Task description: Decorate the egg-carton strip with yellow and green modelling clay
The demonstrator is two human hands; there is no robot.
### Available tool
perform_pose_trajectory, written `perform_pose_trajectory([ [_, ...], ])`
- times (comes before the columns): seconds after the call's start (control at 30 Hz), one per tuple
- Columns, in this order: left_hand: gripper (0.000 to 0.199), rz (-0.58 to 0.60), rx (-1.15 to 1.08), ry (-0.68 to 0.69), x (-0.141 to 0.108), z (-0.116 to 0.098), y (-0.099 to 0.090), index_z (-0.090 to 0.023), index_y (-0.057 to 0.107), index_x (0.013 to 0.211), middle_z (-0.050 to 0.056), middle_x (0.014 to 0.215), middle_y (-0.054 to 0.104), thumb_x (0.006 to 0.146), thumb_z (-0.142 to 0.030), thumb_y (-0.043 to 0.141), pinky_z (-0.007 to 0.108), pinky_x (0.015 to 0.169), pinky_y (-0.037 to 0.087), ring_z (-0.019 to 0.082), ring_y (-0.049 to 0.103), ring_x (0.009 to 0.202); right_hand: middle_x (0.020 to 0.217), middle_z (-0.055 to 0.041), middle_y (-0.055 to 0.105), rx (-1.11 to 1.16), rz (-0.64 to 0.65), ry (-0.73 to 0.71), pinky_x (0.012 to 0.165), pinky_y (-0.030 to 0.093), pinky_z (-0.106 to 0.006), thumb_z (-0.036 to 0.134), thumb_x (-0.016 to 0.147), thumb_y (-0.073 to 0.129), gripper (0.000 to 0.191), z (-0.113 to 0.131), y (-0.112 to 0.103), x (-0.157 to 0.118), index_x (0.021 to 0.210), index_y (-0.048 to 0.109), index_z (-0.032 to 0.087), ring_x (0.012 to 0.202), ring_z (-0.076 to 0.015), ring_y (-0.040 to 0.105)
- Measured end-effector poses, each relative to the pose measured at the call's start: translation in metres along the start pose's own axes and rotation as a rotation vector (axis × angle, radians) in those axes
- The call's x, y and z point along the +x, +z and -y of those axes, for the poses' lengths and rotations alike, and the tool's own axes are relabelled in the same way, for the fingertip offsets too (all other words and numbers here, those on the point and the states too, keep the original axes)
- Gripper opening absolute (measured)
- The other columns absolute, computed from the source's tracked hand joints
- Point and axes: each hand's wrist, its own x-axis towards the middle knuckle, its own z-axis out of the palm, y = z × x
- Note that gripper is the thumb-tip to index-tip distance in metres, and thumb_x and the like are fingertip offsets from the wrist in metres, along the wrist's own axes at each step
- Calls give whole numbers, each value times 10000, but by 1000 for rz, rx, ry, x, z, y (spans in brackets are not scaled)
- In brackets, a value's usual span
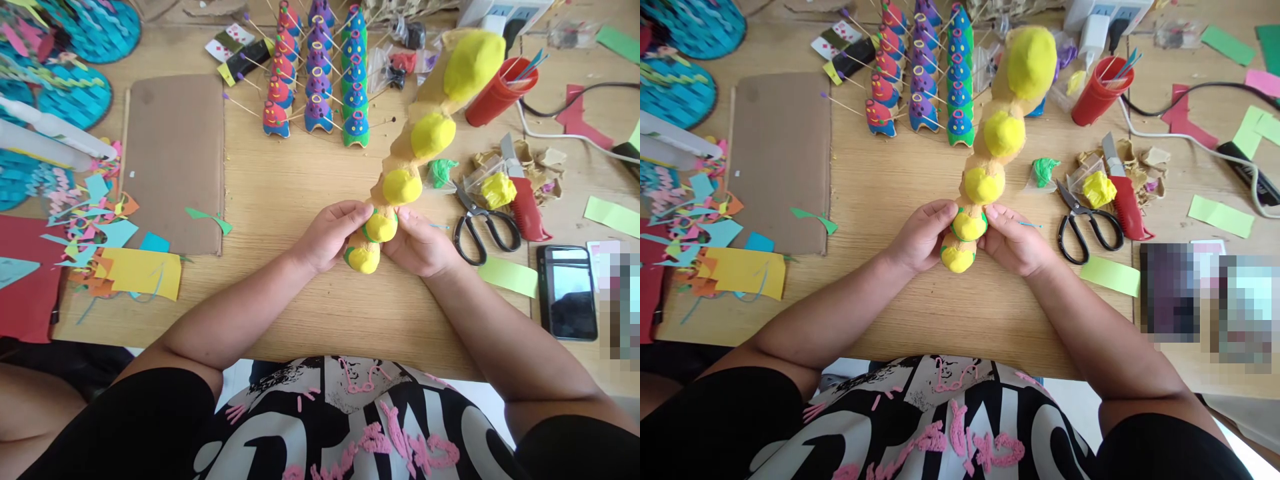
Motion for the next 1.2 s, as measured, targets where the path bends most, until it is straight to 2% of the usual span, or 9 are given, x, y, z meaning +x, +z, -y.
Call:
perform_pose_trajectory([
  [0.13,554,-4,10,26,0,3,0,-182,691,800,6,682,699,883,-721,789,268,570,543,154,716,640,959,-12,820,7,-11,6,893,679,-405,570,792,902,337,1,-1,-1,916,747,298,987,-234,776],
  [0.27,557,-25,9,12,0,3,0,-186,699,795,9,691,697,949,-721,711,284,591,543,142,694,627,982,-23,821,-13,-57,7,898,678,-428,611,783,882,368,1,-1,-1,964,750,319,1001,-256,765],
  [0.37,497,-10,0,11,1,3,-2,-184,726,836,10,722,717,931,-670,770,279,582,530,139,688,635,1002,-11,813,-3,-73,-22,887,667,-399,587,838,843,312,0,-2,-2,992,754,331,982,-231,752],
  [0.47,490,19,-15,44,2,3,-2,-177,739,844,15,760,740,842,-649,871,262,573,515,126,669,637,990,21,801,40,-60,-44,830,664,-349,544,859,837,264,0,-2,-3,997,768,330,905,-189,735],
  [0.57,513,34,-19,73,3,3,-2,-172,730,804,11,756,735,794,-653,908,238,560,489,103,637,620,973,36,795,38,-24,-45,854,675,-359,555,867,823,262,1,-1,-2,1011,774,342,929,-191,748],
  [0.67,511,51,-6,81,3,2,-2,-173,738,804,11,756,734,798,-657,902,233,561,479,95,621,615,993,33,801,-8,-18,-55,936,678,-409,576,869,805,269,2,-1,-1,1024,761,361,1052,-224,762],
  [0.77,489,65,6,89,2,2,-2,-180,761,841,17,778,741,814,-651,892,247,593,503,108,637,647,1009,23,808,-30,-34,-49,947,680,-432,589,861,799,282,2,-2,0,1018,757,359,1100,-241,760],
  [1.0,459,63,11,82,1,1,-2,-185,773,850,4,737,676,823,-626,896,265,588,489,113,608,634,989,14,805,-28,-11,-32,851,677,-419,599,846,810,299,1,-6,2,1025,767,364,973,-226,754],
  [1.2,449,41,26,101,0,-1,-2,-189,754,778,-13,696,605,815,-609,910,260,560,463,95,551,593,956,10,800,-54,-18,-48,782,672,-407,597,858,801,284,-1,-8,3,1007,757,359,906,-221,750],
])
